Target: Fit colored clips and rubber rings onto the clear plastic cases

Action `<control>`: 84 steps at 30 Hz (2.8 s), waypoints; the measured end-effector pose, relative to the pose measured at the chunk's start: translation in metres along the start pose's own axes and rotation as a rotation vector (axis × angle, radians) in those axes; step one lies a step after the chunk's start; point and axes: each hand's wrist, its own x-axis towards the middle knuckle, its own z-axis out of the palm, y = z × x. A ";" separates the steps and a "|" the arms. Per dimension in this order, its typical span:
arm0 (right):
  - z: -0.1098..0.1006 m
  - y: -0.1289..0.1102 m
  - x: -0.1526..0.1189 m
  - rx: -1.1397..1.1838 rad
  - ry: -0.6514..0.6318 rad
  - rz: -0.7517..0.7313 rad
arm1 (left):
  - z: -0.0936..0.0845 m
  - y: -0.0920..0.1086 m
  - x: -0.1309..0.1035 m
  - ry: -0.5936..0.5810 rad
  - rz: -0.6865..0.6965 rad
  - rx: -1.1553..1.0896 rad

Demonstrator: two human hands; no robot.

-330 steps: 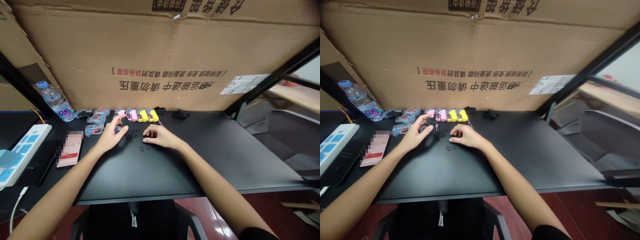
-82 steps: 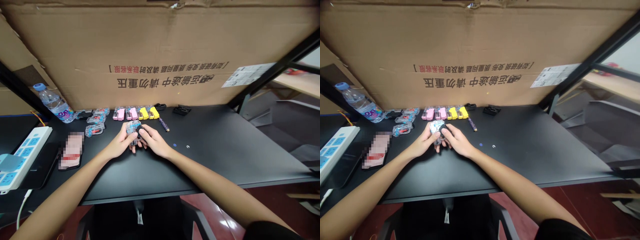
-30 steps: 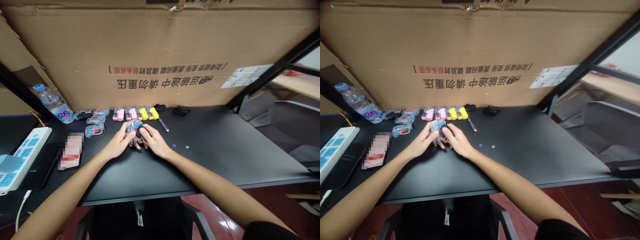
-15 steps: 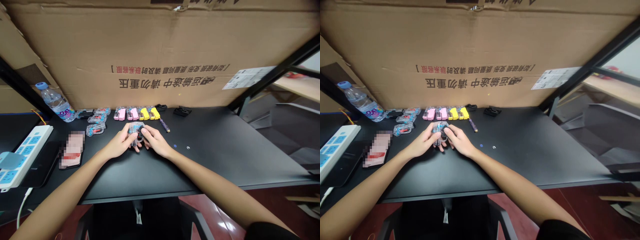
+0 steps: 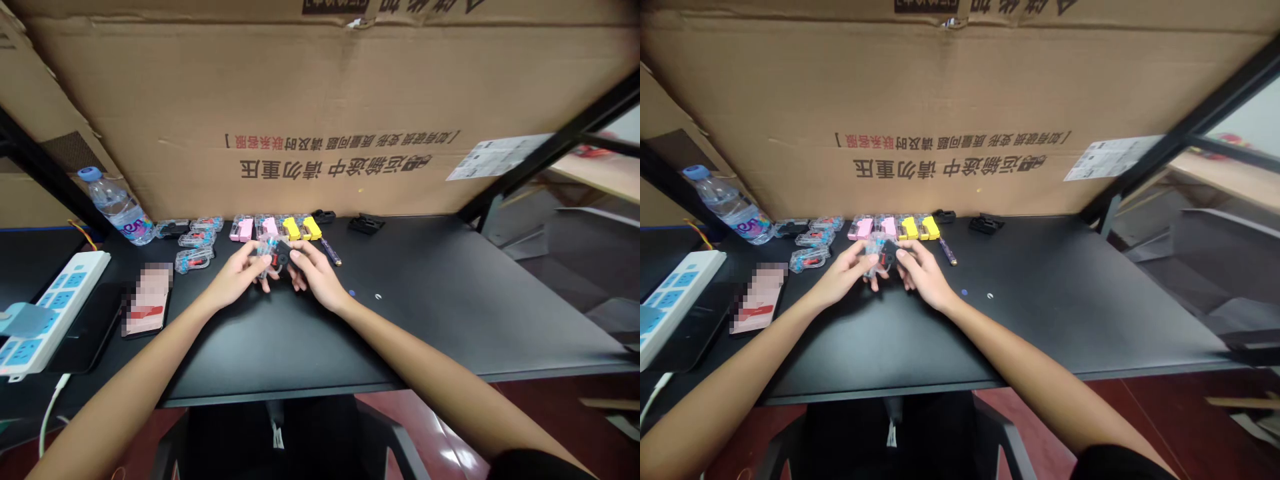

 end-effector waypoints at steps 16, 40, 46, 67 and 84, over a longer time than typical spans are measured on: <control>-0.013 -0.009 0.007 -0.312 0.142 -0.201 | -0.001 0.004 0.002 0.265 0.125 0.143; -0.015 -0.007 0.004 -0.440 -0.041 -0.160 | 0.002 -0.007 -0.001 0.133 0.095 0.406; -0.015 -0.007 0.005 -0.346 -0.164 -0.087 | 0.001 -0.008 0.001 0.160 0.067 0.376; -0.025 0.004 0.014 0.054 0.075 0.059 | -0.004 -0.008 0.004 0.155 0.016 0.190; -0.066 0.030 0.061 0.054 0.339 0.120 | 0.002 -0.012 0.000 0.029 0.032 0.329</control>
